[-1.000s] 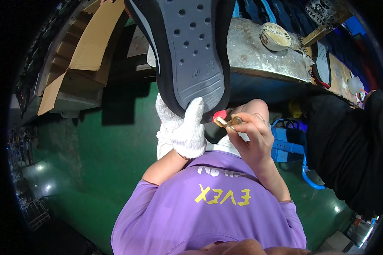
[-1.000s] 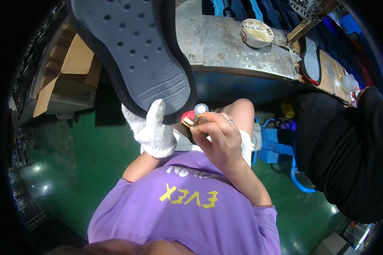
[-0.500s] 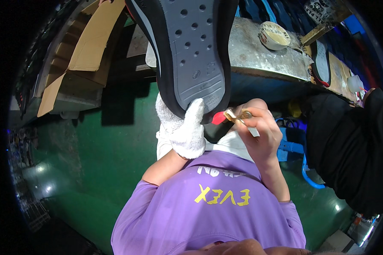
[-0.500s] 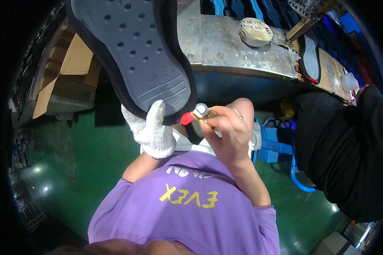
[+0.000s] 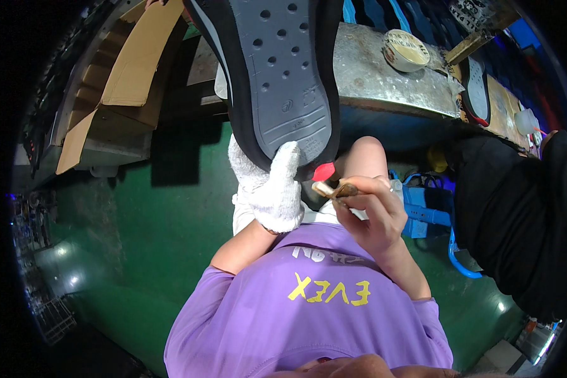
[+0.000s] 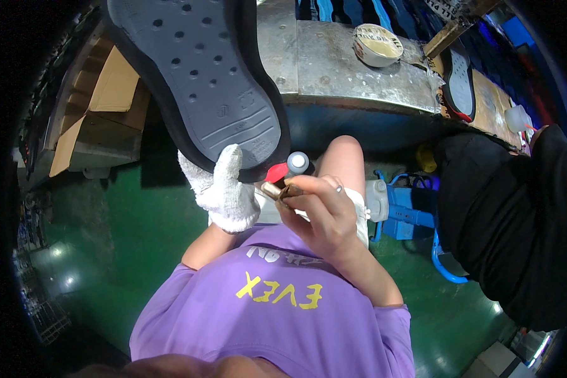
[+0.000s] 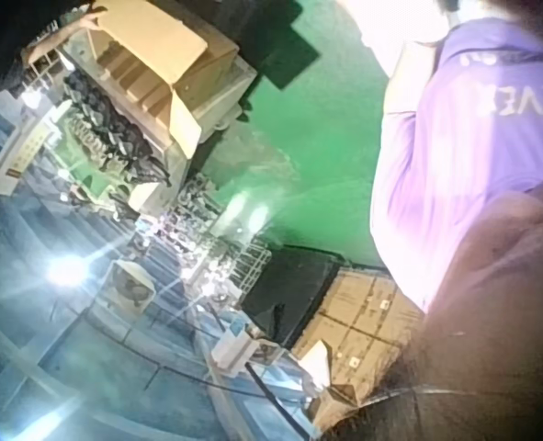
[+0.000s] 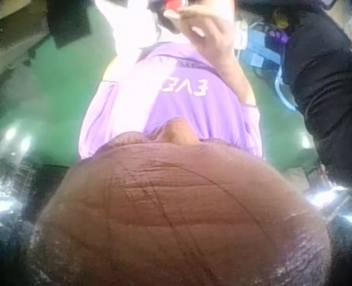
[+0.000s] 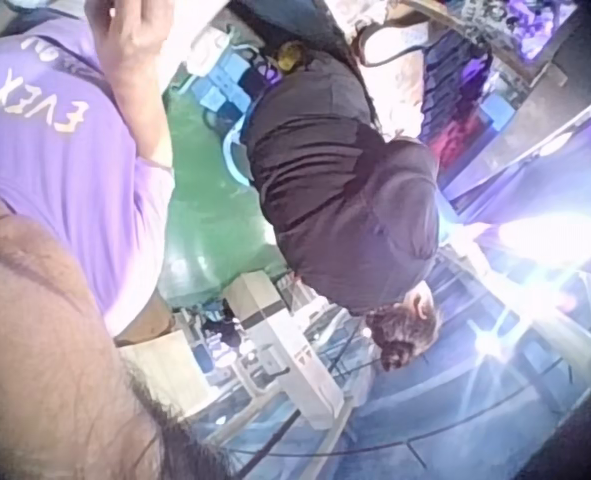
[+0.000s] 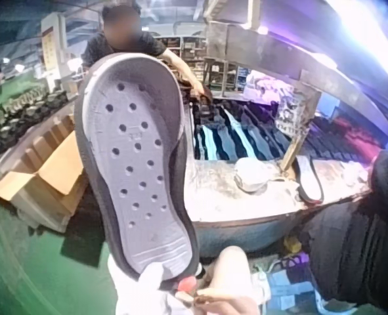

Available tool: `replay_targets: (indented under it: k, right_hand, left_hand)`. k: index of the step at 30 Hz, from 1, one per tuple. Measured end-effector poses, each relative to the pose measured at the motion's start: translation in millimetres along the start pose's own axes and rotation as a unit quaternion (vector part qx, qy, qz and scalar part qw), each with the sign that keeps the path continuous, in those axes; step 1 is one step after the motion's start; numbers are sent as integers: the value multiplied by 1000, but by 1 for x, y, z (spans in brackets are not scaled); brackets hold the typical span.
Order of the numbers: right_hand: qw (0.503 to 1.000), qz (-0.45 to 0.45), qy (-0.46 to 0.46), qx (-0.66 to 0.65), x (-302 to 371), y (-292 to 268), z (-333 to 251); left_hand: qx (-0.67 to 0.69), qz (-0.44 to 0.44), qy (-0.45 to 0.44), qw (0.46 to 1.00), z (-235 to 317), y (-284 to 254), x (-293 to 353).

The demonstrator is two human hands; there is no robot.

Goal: The person applies a substance to the edges of shoe soles using a small brush. They repeatedly dip the brush into a container and coat the perimeter of each sole, then place the soles on a metal table.

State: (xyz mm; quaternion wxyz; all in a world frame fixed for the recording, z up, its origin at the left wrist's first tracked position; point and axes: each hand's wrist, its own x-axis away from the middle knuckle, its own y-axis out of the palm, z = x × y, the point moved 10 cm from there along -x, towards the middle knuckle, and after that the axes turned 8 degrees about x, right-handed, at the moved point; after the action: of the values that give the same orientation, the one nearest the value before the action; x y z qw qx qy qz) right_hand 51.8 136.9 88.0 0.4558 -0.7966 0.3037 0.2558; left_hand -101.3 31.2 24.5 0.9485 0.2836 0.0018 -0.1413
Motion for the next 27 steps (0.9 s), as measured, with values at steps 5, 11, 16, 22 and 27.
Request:
replay_targets:
  k: [5,11,16,22,27]
  right_hand:
    - [999,14,8,37,0,-1,7]
    - [995,29,38,91,3,-11,25]
    - [995,43,47,74,3,-19,24]
    - [996,-5,26,90,-9,-9,10]
    - [999,-35,2,23,1,-3,-6]
  left_hand:
    - [40,-3,32,999,-5,-5,2]
    - [14,-19,42,999,1,-1,6]
    - [19,-18,31,999,3,4,8]
    - [-21,-28,38,999,0,1,13]
    - [-38,-46,21,998,-3,-1,8]
